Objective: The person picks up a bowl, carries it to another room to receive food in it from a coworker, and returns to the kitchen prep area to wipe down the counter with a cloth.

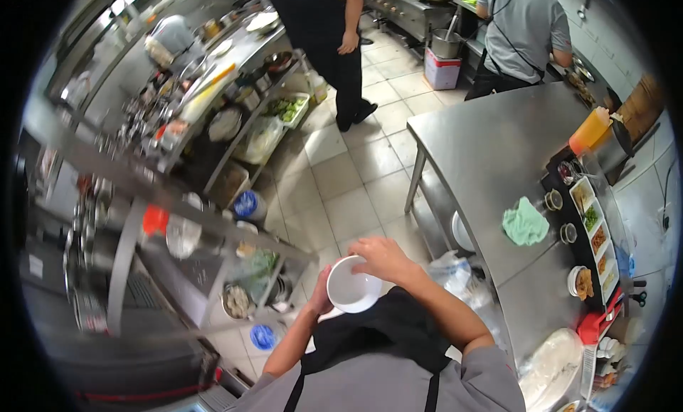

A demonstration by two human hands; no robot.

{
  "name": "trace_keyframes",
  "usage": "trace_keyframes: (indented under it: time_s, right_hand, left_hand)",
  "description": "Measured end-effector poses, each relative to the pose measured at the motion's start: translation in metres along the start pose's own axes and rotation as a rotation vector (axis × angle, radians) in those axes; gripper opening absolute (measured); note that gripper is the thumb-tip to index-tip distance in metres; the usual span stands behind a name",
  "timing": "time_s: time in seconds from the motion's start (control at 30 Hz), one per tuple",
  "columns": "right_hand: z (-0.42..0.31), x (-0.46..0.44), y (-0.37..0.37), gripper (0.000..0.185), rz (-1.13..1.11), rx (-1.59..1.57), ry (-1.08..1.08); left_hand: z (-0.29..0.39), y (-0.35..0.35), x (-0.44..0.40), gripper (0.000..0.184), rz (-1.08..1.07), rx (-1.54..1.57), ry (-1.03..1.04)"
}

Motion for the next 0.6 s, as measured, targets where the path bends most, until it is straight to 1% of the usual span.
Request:
trace_keyframes:
  time_s: [0.03, 0.07, 0.13, 0.17, 0.2, 0.23, 0.27, 0.3, 0.33, 0.37, 0.4, 0.43, 0.47, 0.5, 0.53, 0.6]
  right_hand:
    - [0.017, -0.013, -0.01, 0.027, 0.025, -0.005, 0.045]
    - [0.032, -0.021, -0.017, 0.027, 0.05, -0.01, 0.091]
    - [0.067, -0.037, -0.025, 0.025, 0.141, -0.027, 0.169]
    - [0.089, -0.044, -0.025, 0.025, 0.201, -0.038, 0.198]
    - [0.112, -0.051, -0.029, 0.024, 0.249, -0.046, 0.224]
    - [0.129, -0.06, -0.034, 0.021, 0.23, -0.048, 0.246]
    - [0.14, -0.068, -0.035, 0.02, 0.288, -0.087, 0.253]
    - [0.159, -0.08, -0.044, 0.019, 0.362, -0.103, 0.243]
    - [0.177, -0.093, -0.053, 0.018, 0.433, -0.13, 0.231]
    - [0.198, -0.108, -0.059, 0.024, 0.351, -0.161, 0.228]
    - [0.209, -0.124, -0.069, 0.027, 0.361, -0.186, 0.193]
    - [0.218, -0.134, -0.077, 0.03, 0.369, -0.207, 0.171]
    - [0.227, -0.147, -0.083, 0.033, 0.376, -0.229, 0.149]
    - [0.247, -0.158, -0.081, 0.049, 0.268, -0.239, 0.186]
    - [0.254, -0.167, -0.096, 0.053, 0.22, -0.277, 0.201]
    - [0.269, -0.188, -0.13, 0.06, 0.124, -0.346, 0.223]
  left_hand:
    - [0.016, -0.005, -0.019, 0.056, -0.056, 0.005, -0.059]
    - [0.029, -0.008, -0.038, 0.056, -0.053, 0.041, -0.094]
    - [0.057, -0.012, -0.08, 0.062, 0.069, 0.002, -0.093]
    - [0.077, -0.01, -0.097, 0.061, 0.039, -0.023, -0.075]
    - [0.094, -0.016, -0.122, 0.06, -0.014, -0.028, -0.112]
    - [0.105, -0.025, -0.144, 0.058, -0.06, -0.018, -0.154]
    - [0.111, -0.031, -0.157, 0.057, -0.094, -0.009, -0.198]
    - [0.134, -0.025, -0.17, 0.06, 0.005, 0.016, -0.155]
    - [0.154, -0.016, -0.18, 0.061, 0.024, 0.038, -0.175]
    - [0.175, -0.011, -0.187, 0.062, 0.047, 0.055, -0.197]
    - [0.195, -0.009, -0.198, 0.063, 0.071, 0.073, -0.219]
    - [0.215, -0.008, -0.211, 0.066, 0.049, 0.0, -0.226]
    - [0.232, -0.013, -0.221, 0.067, 0.034, -0.004, -0.247]
    - [0.244, -0.02, -0.229, 0.067, 0.007, -0.004, -0.273]
    - [0.256, -0.027, -0.239, 0.068, -0.022, -0.002, -0.299]
    - [0.292, -0.043, -0.264, 0.069, -0.015, 0.035, -0.259]
Point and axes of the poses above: each hand's wrist, its own x-axis away from the middle knuckle, its own y-axis out of the palm, z = x × y, the point moved 5 cm from there along -x, towards the middle knuckle, and after that the axes turned 14 degrees about -y, right-handed, at the moved point
